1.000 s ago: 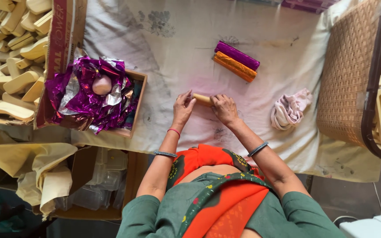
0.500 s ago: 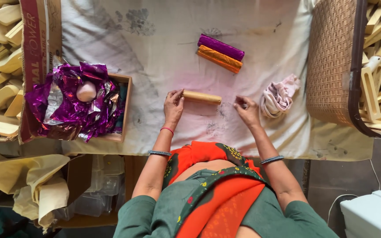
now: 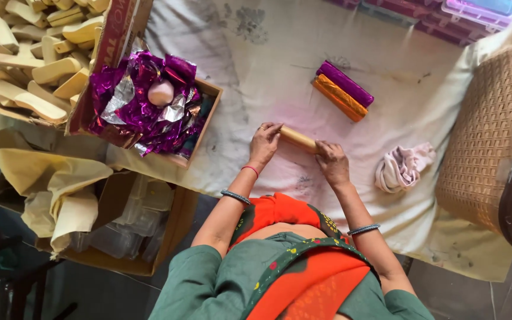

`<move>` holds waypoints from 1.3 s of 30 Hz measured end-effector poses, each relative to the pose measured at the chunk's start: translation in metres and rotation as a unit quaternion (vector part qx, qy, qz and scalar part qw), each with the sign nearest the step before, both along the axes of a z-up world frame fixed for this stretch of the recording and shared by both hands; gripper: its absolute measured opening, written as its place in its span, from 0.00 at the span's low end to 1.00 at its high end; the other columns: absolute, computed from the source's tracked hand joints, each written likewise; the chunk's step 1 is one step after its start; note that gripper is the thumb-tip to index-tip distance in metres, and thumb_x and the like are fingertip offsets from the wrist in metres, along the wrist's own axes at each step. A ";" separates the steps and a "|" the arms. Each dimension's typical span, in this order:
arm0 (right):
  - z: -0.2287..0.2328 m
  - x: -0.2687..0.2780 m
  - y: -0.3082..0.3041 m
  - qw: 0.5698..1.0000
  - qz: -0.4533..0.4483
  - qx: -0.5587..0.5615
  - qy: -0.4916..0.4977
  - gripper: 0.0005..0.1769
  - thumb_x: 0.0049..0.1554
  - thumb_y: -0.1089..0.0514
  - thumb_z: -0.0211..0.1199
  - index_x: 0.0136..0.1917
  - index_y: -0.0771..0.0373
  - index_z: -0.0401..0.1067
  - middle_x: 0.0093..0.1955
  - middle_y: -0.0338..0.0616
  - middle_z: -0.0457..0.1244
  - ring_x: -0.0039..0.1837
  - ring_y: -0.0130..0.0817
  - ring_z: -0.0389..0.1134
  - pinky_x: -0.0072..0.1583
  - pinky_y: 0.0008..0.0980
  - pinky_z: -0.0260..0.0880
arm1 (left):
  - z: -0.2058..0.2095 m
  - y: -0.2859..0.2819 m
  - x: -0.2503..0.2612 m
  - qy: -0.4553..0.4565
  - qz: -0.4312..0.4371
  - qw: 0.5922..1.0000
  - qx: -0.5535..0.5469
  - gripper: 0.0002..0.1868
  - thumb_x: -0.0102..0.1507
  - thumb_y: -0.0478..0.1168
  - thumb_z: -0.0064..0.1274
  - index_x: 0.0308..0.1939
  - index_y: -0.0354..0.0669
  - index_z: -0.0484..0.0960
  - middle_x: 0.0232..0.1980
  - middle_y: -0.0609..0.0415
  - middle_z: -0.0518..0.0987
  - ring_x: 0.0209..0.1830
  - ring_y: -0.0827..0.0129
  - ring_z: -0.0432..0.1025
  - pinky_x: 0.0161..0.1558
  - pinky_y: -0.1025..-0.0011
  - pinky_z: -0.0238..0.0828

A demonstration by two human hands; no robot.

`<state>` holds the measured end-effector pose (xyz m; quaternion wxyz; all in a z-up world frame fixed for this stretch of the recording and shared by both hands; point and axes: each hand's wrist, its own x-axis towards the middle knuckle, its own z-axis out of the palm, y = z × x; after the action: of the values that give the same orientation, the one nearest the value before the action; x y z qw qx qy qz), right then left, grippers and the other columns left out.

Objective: Wrapping individual incense sticks in colored foil and organizing them.

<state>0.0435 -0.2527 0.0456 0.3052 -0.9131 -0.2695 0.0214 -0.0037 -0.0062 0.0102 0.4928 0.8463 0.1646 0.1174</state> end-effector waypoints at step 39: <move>0.011 0.036 -0.026 0.986 -0.165 0.019 0.001 0.38 0.45 0.58 0.78 0.69 0.63 0.71 0.58 0.51 0.65 0.59 0.47 0.66 0.61 0.42 0.69 | -0.041 -0.002 0.057 0.009 -0.099 0.964 -0.245 0.32 0.66 0.33 0.47 0.75 0.46 0.66 0.71 0.49 0.74 0.64 0.65 0.73 0.64 0.66 0.70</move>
<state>0.0799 -0.2792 0.0561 0.3224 -0.9390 -0.1150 -0.0340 0.0533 -0.0081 -0.0312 0.6930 0.7127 0.1080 0.0158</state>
